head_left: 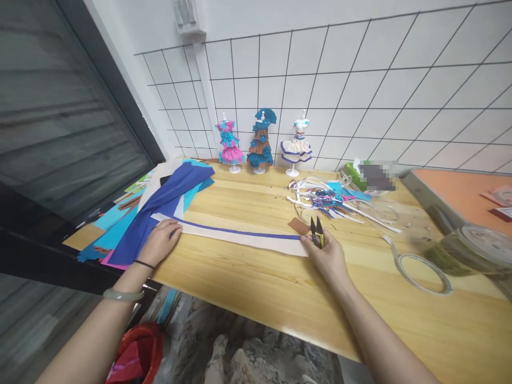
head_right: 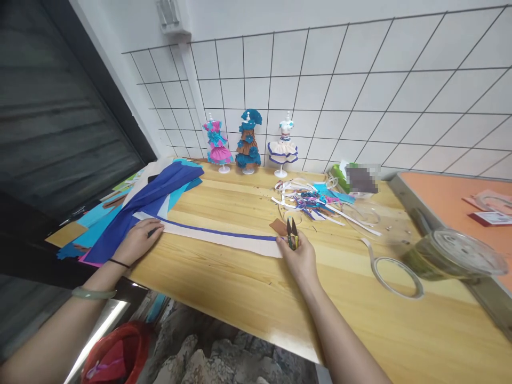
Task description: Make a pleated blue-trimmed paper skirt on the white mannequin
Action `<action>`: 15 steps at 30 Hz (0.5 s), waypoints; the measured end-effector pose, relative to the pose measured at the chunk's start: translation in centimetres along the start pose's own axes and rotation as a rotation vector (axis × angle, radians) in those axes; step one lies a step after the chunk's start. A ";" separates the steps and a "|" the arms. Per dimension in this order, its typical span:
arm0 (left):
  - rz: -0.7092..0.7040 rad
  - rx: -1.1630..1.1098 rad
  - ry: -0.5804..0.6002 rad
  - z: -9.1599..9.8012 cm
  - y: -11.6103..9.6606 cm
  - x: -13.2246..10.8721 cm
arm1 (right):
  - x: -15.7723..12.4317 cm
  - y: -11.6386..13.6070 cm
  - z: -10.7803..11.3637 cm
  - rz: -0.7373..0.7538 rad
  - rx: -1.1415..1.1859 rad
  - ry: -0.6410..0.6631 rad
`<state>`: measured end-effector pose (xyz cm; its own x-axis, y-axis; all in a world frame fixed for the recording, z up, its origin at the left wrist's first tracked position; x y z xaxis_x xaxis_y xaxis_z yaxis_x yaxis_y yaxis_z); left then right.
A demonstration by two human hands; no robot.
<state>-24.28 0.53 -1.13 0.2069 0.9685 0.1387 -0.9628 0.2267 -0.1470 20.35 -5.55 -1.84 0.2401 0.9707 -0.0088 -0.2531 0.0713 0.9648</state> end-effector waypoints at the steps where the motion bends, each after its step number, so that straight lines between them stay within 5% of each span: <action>1: 0.003 0.004 0.020 -0.1 -0.2 0.0 | 0.0 -0.1 0.0 -0.007 -0.001 0.012; 6: 0.100 0.033 0.031 0.9 -2.8 0.4 | -0.1 0.1 -0.2 0.005 0.002 0.011; 10: 0.179 -0.231 0.069 2.3 -8.1 0.0 | -0.7 1.1 -0.1 0.046 0.086 0.028; 15: 0.414 -1.553 0.911 0.0 -17.8 -4.4 | -1.7 2.5 0.4 0.011 0.308 0.065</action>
<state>-8.04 -7.74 0.84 0.5543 0.6099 -0.5663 -0.0725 -0.6425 -0.7629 19.69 -7.15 0.71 0.1756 0.9845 -0.0047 0.0425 -0.0028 0.9991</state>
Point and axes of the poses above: each hand's wrist, its own x-axis towards the middle knuckle, its own z-axis out of the back of the hand, y = z × x, the point moved 2 cm from there along x, towards the middle knuckle, and after that the axes turned 9 degrees about y, right-handed, at the moved point
